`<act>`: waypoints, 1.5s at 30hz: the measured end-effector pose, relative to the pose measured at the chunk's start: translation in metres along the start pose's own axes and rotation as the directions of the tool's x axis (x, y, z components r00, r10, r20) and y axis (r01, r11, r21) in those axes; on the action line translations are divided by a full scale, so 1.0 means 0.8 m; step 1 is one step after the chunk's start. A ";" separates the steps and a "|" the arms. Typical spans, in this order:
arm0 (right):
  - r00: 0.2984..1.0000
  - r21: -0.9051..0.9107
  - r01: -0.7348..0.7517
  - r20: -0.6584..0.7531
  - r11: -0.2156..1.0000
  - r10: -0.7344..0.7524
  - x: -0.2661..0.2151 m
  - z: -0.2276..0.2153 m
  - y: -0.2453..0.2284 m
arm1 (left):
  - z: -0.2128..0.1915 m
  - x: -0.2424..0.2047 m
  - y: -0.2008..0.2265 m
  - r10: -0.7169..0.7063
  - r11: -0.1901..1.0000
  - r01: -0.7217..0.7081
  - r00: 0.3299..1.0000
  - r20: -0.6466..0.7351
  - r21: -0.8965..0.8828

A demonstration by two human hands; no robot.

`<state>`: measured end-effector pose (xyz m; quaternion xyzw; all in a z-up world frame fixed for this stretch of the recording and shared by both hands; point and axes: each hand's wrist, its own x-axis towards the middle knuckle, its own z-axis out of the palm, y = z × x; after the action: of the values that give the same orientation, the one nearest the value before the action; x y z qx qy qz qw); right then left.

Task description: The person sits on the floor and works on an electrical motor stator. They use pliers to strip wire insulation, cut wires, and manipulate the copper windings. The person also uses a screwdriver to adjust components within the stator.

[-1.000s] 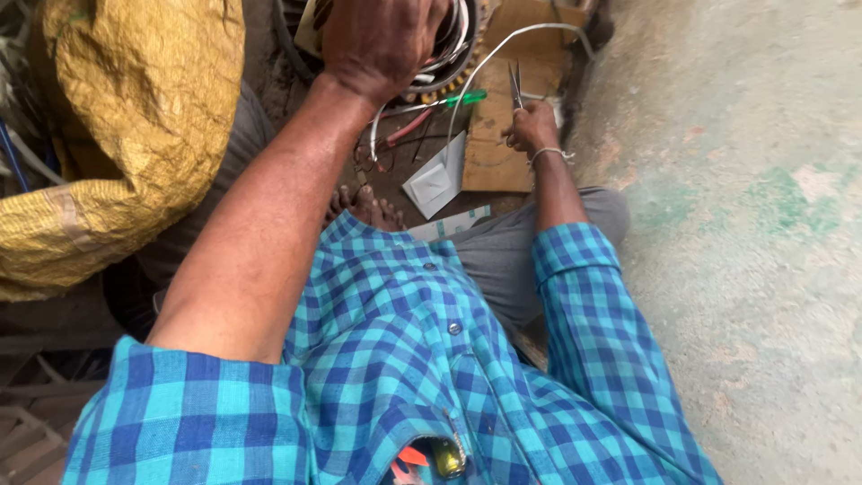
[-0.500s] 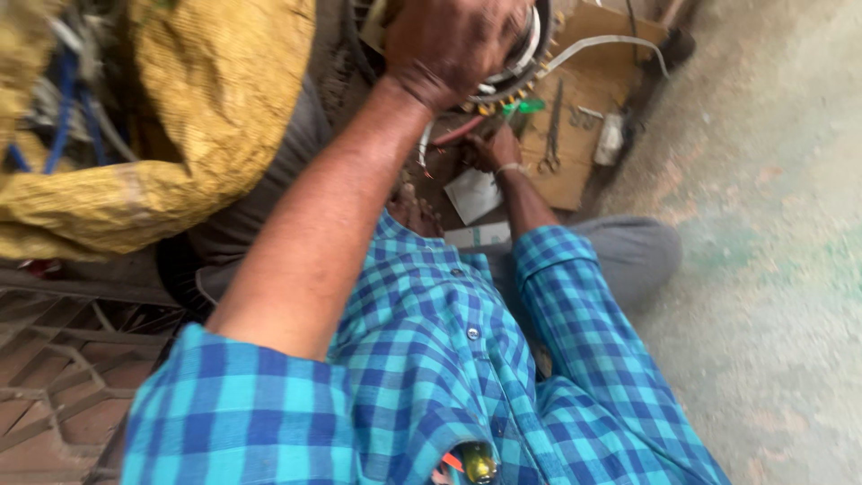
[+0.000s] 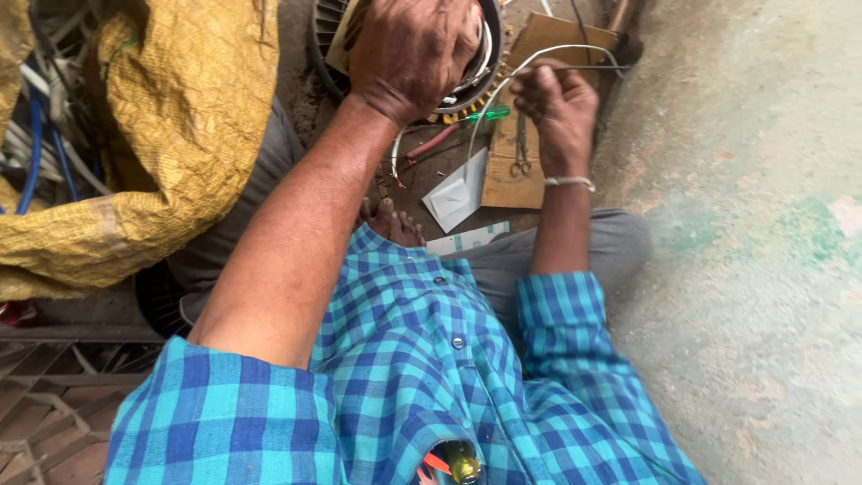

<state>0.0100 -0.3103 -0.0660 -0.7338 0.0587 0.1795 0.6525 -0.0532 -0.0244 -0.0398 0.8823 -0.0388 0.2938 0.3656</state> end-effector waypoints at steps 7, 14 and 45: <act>0.991 0.265 0.076 0.085 0.961 -0.101 -0.075 0.056 -0.108 | -0.007 -0.001 0.001 0.014 0.997 -0.017 0.999 -0.047 -0.074; 0.999 0.202 0.003 -0.040 0.979 0.005 -0.087 0.041 -0.080 | -0.033 -0.022 0.017 0.032 0.985 -0.008 0.989 0.141 -0.171; 0.843 -0.480 -0.402 0.139 0.780 0.520 -0.056 0.066 0.195 | -0.001 -0.023 0.007 0.239 0.964 -0.257 0.949 0.204 0.068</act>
<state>-0.0918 -0.2872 -0.2013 -0.7917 0.1092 0.4395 0.4100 -0.0706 -0.0308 -0.0459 0.9110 -0.1711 0.2513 0.2787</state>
